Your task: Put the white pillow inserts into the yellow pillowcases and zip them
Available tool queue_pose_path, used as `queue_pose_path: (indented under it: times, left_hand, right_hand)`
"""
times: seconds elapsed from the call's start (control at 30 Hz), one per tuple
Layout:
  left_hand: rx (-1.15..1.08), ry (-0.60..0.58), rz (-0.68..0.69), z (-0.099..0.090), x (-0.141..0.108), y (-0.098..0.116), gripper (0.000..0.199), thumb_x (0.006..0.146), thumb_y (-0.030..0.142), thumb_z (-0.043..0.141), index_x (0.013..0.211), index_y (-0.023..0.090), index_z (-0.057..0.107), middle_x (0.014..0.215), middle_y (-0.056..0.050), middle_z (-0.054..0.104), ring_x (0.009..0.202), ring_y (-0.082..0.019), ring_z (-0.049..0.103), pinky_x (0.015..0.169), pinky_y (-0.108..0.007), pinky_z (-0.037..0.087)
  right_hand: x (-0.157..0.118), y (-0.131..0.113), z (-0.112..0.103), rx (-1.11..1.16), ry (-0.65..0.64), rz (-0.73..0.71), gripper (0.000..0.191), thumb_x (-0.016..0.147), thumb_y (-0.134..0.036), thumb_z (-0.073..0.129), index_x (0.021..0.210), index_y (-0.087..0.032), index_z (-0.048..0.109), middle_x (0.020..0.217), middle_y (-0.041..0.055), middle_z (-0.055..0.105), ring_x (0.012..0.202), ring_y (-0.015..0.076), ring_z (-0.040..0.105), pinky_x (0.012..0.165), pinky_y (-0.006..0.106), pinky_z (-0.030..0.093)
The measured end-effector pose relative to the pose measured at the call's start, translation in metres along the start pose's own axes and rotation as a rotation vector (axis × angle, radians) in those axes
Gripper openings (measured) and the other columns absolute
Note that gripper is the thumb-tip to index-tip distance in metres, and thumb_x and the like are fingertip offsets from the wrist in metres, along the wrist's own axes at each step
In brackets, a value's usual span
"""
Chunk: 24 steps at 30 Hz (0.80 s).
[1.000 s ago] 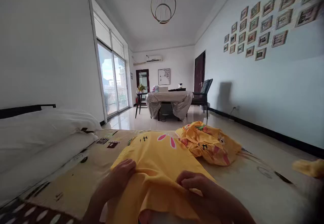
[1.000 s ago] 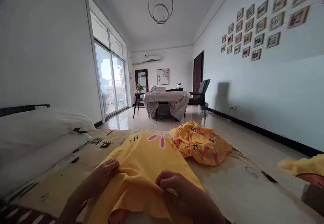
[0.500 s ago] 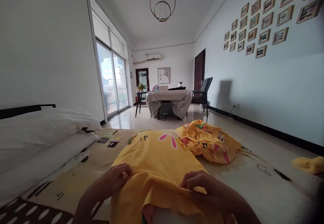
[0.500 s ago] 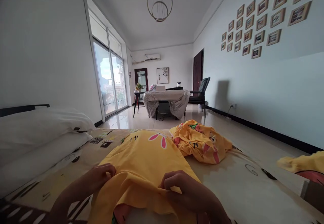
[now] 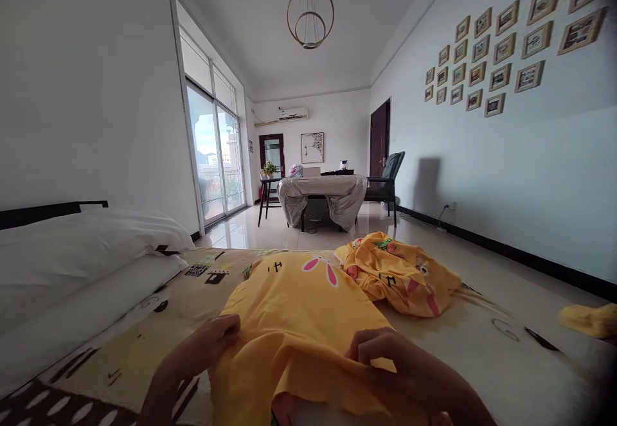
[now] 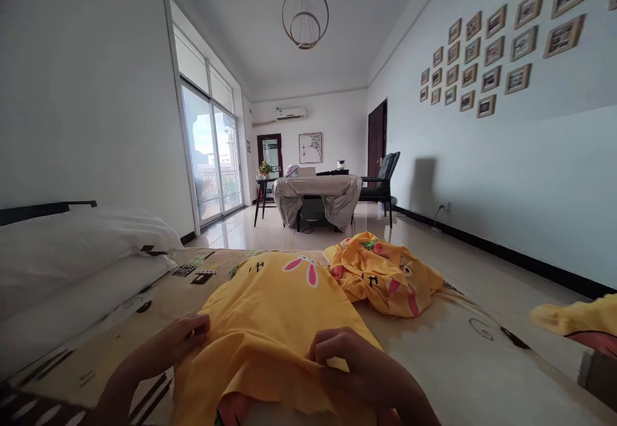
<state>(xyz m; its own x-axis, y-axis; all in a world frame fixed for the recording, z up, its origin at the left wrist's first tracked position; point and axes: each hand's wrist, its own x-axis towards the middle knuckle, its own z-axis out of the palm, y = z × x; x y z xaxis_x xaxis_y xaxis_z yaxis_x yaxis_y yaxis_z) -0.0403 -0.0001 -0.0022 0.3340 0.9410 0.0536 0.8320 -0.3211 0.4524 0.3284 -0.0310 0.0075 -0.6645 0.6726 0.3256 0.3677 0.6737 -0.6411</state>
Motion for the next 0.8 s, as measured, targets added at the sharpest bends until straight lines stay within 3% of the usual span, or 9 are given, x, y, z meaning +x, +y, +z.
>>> queue_pose_path:
  times: [0.1,0.33,0.57,0.73,0.8]
  left_hand:
    - [-0.025,0.062,0.014,-0.007,-0.006,-0.004,0.025,0.088,0.038,0.035,0.073,0.019,0.040,0.076,0.001,0.049,0.074,-0.015,0.043,0.069,-0.026,0.034]
    - [-0.126,0.078,0.119,-0.008,-0.004,-0.012,0.028,0.090,0.040,0.036,0.074,0.019,0.044,0.082,0.000,0.048,0.077,-0.015,0.044,0.072,-0.026,0.037]
    - [-0.111,0.098,0.134,-0.008,-0.004,-0.009,0.031,0.090,0.041,0.035,0.070,0.018,0.042,0.080,-0.001,0.048,0.075,-0.014,0.044,0.070,-0.025,0.038]
    - [-0.125,0.226,0.165,-0.013,-0.008,-0.002,0.034,0.091,0.044,0.033,0.073,0.019,0.046,0.083,-0.003,0.052,0.079,-0.016,0.048,0.075,-0.026,0.041]
    - [-0.158,0.271,0.188,-0.014,-0.007,-0.001,0.033,0.090,0.044,0.035,0.073,0.019,0.048,0.094,-0.006,0.057,0.088,-0.018,0.051,0.082,-0.027,0.042]
  right_hand:
    - [-0.004,0.001,-0.007,-0.010,0.019,-0.024,0.024,0.089,-0.037,0.051,0.076,-0.018,0.061,0.094,0.0071,0.065,0.086,0.0166,0.059,0.079,0.030,0.047]
    - [-0.013,0.022,-0.009,0.046,0.141,-0.039,0.016,0.088,-0.036,0.054,0.093,-0.022,0.062,0.116,0.0103,0.064,0.112,0.0223,0.057,0.096,0.040,0.044]
    - [-0.015,0.027,-0.007,0.014,0.168,0.002,0.018,0.086,-0.037,0.056,0.091,-0.021,0.062,0.109,0.0104,0.067,0.106,0.0231,0.060,0.093,0.041,0.046]
    - [-0.011,0.025,-0.006,0.053,0.225,-0.007,0.021,0.086,-0.041,0.055,0.091,-0.021,0.062,0.108,0.0104,0.067,0.104,0.0228,0.060,0.093,0.041,0.046]
    - [-0.010,0.024,-0.005,0.071,0.260,0.020,0.026,0.085,-0.045,0.056,0.090,-0.021,0.063,0.106,0.0109,0.067,0.103,0.0239,0.061,0.092,0.041,0.047]
